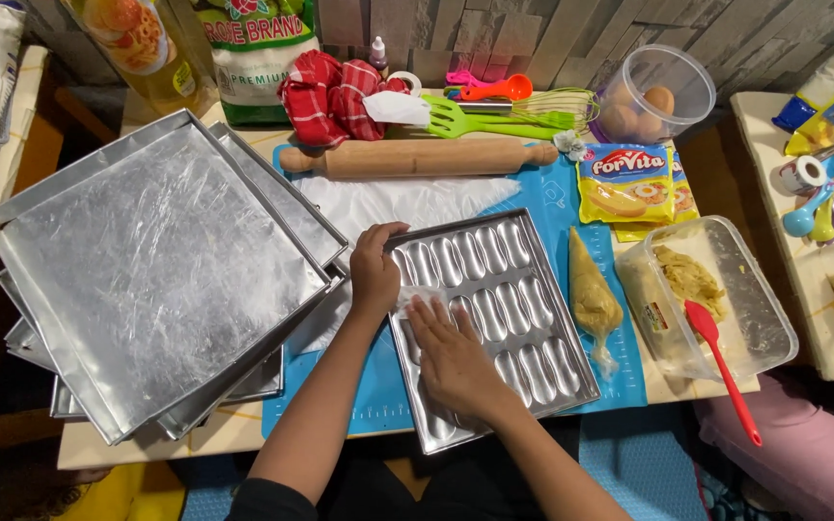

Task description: Wiping down metal baking trays with a cloth to clean or grease them in preparation for baking.

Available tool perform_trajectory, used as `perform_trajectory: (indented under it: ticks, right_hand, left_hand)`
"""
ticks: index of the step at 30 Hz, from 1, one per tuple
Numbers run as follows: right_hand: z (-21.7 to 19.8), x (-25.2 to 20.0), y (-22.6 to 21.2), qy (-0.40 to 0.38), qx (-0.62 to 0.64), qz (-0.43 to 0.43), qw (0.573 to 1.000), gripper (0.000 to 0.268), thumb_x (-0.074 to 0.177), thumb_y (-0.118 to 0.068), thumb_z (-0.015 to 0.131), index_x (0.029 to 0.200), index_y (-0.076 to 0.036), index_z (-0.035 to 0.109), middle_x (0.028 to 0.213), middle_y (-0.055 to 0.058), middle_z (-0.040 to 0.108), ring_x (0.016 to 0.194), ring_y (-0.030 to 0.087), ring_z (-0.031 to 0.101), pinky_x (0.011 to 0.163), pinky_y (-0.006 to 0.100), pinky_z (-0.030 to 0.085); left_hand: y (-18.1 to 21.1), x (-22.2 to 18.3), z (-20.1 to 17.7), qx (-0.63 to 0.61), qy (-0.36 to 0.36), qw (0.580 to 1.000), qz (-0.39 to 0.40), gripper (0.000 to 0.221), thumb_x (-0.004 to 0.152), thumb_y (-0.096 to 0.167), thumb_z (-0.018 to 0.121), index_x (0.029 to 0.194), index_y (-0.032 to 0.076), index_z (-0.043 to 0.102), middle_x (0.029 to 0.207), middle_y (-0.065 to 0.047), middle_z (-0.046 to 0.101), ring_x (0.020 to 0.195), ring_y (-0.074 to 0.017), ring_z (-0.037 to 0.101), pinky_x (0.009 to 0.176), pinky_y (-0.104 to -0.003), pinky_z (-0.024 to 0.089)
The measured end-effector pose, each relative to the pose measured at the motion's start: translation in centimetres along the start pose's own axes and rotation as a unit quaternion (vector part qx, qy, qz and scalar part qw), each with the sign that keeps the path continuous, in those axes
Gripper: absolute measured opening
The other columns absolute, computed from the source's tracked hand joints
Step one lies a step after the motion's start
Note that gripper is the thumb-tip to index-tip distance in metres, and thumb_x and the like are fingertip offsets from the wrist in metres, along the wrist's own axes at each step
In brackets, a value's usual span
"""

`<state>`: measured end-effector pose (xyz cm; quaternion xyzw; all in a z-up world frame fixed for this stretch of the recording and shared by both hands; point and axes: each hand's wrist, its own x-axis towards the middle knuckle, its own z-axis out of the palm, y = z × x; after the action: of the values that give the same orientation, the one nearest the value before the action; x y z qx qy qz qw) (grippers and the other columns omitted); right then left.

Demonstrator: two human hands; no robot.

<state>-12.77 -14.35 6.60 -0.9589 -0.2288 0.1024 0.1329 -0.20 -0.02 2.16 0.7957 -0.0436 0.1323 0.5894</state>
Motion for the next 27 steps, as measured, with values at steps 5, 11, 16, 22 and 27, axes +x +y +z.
perform_trajectory:
  ticks: [5, 11, 16, 22, 27]
  right_hand:
    - [-0.6, -0.8, -1.3, -0.013, 0.031, -0.056, 0.998, 0.064, 0.098, -0.023, 0.032, 0.158, -0.002, 0.032, 0.163, 0.020, 0.033, 0.154, 0.037, 0.020, 0.121, 0.060, -0.002]
    - [-1.7, -5.8, -1.1, -0.028, 0.063, -0.129, 0.989, 0.059, 0.106, -0.031, 0.022, 0.157, -0.005, 0.034, 0.159, 0.018, 0.040, 0.152, 0.036, 0.022, 0.115, 0.067, -0.018]
    - [-2.3, -9.7, -0.7, -0.049, 0.103, -0.162, 0.980, 0.054, 0.099, -0.020, 0.037, 0.150, -0.004, 0.049, 0.150, 0.015, 0.055, 0.147, 0.038, 0.035, 0.112, 0.074, -0.011]
    - [-3.2, -10.4, 1.5, -0.086, 0.114, -0.222, 0.965, 0.053, 0.100, -0.024, 0.033, 0.145, -0.007, 0.056, 0.146, 0.011, 0.061, 0.142, 0.037, 0.044, 0.112, 0.073, -0.014]
    - [-1.8, -8.9, 1.9, 0.028, -0.024, -0.213, 0.976, 0.051, 0.104, -0.031, 0.033, 0.149, -0.017, 0.052, 0.149, 0.000, 0.058, 0.154, 0.035, 0.020, 0.113, 0.076, -0.014]
  left_hand:
    - [-1.2, -0.1, 0.5, -0.015, 0.012, 0.999, 0.025, 0.061, 0.076, -0.020, 0.033, 0.113, 0.009, 0.071, 0.105, -0.007, 0.070, 0.105, -0.0268, 0.066, 0.097, -0.036, 0.056]
    - [-1.7, -0.1, 0.8, -0.039, 0.016, 0.999, 0.035, 0.072, 0.068, -0.027, 0.030, 0.116, 0.006, 0.070, 0.111, -0.010, 0.068, 0.110, -0.0267, 0.066, 0.106, -0.036, 0.057]
    - [-2.0, -0.2, 0.8, -0.041, 0.019, 0.999, 0.027, 0.073, 0.065, -0.026, 0.030, 0.117, 0.006, 0.070, 0.113, -0.009, 0.068, 0.111, -0.0254, 0.065, 0.106, -0.035, 0.056]
    - [-2.0, -0.3, 0.7, -0.028, 0.016, 0.999, 0.024, 0.075, 0.066, -0.027, 0.030, 0.118, 0.008, 0.071, 0.113, -0.007, 0.068, 0.110, -0.0232, 0.066, 0.104, -0.034, 0.055]
    - [-2.2, -0.3, 0.7, -0.022, 0.016, 0.999, 0.041, 0.073, 0.067, -0.029, 0.032, 0.118, 0.008, 0.070, 0.113, -0.008, 0.068, 0.112, -0.0253, 0.065, 0.105, -0.036, 0.056]
